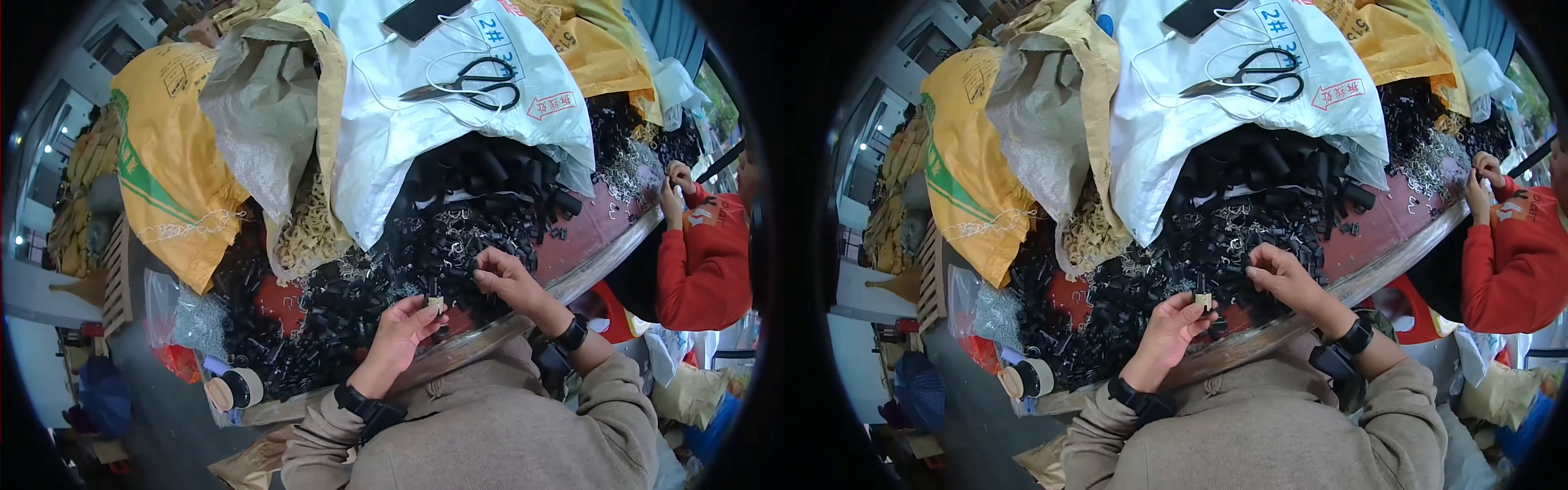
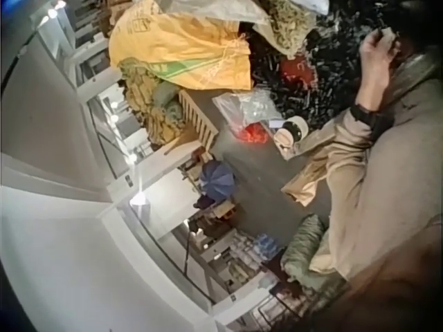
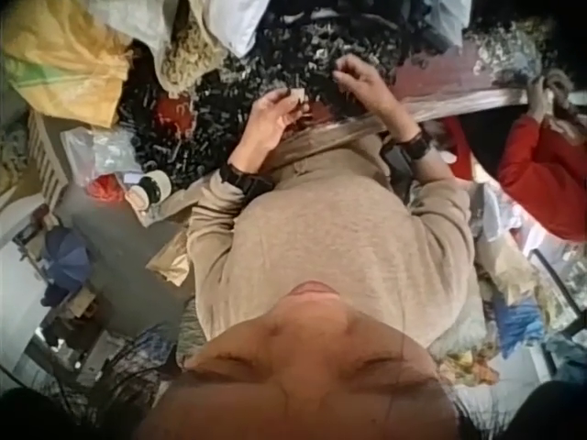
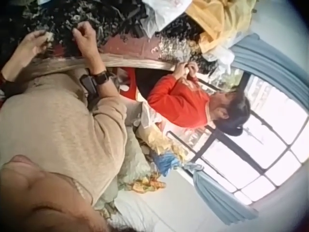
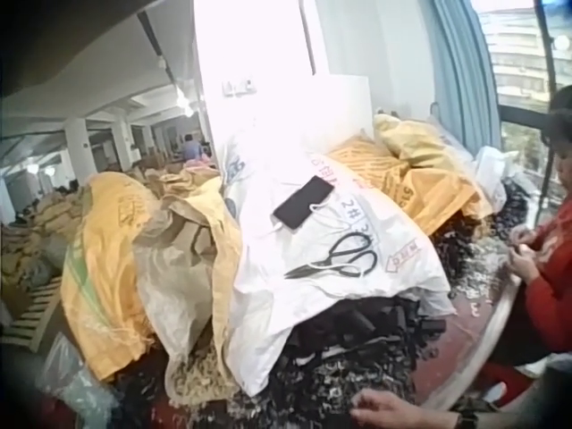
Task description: The person assembles components by hand, picking up a black plastic housing and a small metal clip from the table. They insert the metal clip into the housing, press the parts together, and repeat the process with more pieces.
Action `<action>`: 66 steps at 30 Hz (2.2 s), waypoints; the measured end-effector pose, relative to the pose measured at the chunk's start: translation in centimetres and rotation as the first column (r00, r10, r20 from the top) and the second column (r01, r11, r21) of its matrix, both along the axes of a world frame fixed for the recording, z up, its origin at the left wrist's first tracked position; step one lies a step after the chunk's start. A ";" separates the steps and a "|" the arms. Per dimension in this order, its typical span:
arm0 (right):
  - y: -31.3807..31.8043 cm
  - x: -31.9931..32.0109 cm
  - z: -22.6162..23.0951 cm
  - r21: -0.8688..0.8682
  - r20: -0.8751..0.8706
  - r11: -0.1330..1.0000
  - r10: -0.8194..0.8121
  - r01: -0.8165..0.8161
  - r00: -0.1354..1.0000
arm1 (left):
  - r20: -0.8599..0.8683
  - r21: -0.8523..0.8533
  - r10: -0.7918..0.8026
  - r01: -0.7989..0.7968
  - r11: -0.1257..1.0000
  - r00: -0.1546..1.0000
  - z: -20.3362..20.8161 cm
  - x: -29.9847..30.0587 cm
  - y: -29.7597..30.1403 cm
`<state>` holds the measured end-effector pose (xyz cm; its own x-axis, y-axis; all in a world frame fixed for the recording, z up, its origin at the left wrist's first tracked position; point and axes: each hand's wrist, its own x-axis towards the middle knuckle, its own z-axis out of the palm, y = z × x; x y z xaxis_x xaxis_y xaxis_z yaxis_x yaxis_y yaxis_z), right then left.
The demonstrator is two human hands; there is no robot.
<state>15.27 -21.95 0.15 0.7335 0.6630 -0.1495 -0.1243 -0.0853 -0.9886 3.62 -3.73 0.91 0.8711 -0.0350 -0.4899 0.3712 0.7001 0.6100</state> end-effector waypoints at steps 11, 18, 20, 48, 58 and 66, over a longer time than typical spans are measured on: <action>-1.4 0.7 -1.2 -0.029 -0.155 0.998 -0.053 0.049 0.986 | -0.017 -0.005 -0.011 0.011 1.000 1.000 -0.2 0.8 -0.3; -1.3 1.9 -1.2 0.088 -0.129 0.996 -0.015 0.027 0.991 | -0.054 0.012 -0.007 0.008 1.000 0.999 -0.6 2.2 -0.4; -1.2 1.8 -1.0 0.142 -0.140 0.990 0.024 -0.004 0.990 | -0.056 -0.002 -0.035 0.035 0.999 0.998 -0.5 2.5 -0.5; -0.5 -1.8 0.9 0.124 0.807 0.984 -0.026 -0.126 0.590 | 0.071 0.135 -0.233 0.222 0.966 0.970 1.2 1.7 -1.9; -12.5 10.2 -2.0 -0.313 0.948 0.472 0.102 0.824 0.302 | 0.095 0.233 -0.200 0.174 0.957 0.975 0.1 2.6 -0.8; -12.7 8.4 0.2 -0.398 0.868 0.596 -0.002 0.697 0.497 | 0.163 0.232 -0.157 0.117 0.966 0.974 0.3 0.8 -0.4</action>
<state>23.69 -34.67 0.35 0.9042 0.2739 0.3278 0.3893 -0.8442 -0.3685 4.39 -4.18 1.18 0.9394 -0.0691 -0.3357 0.3249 0.4916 0.8080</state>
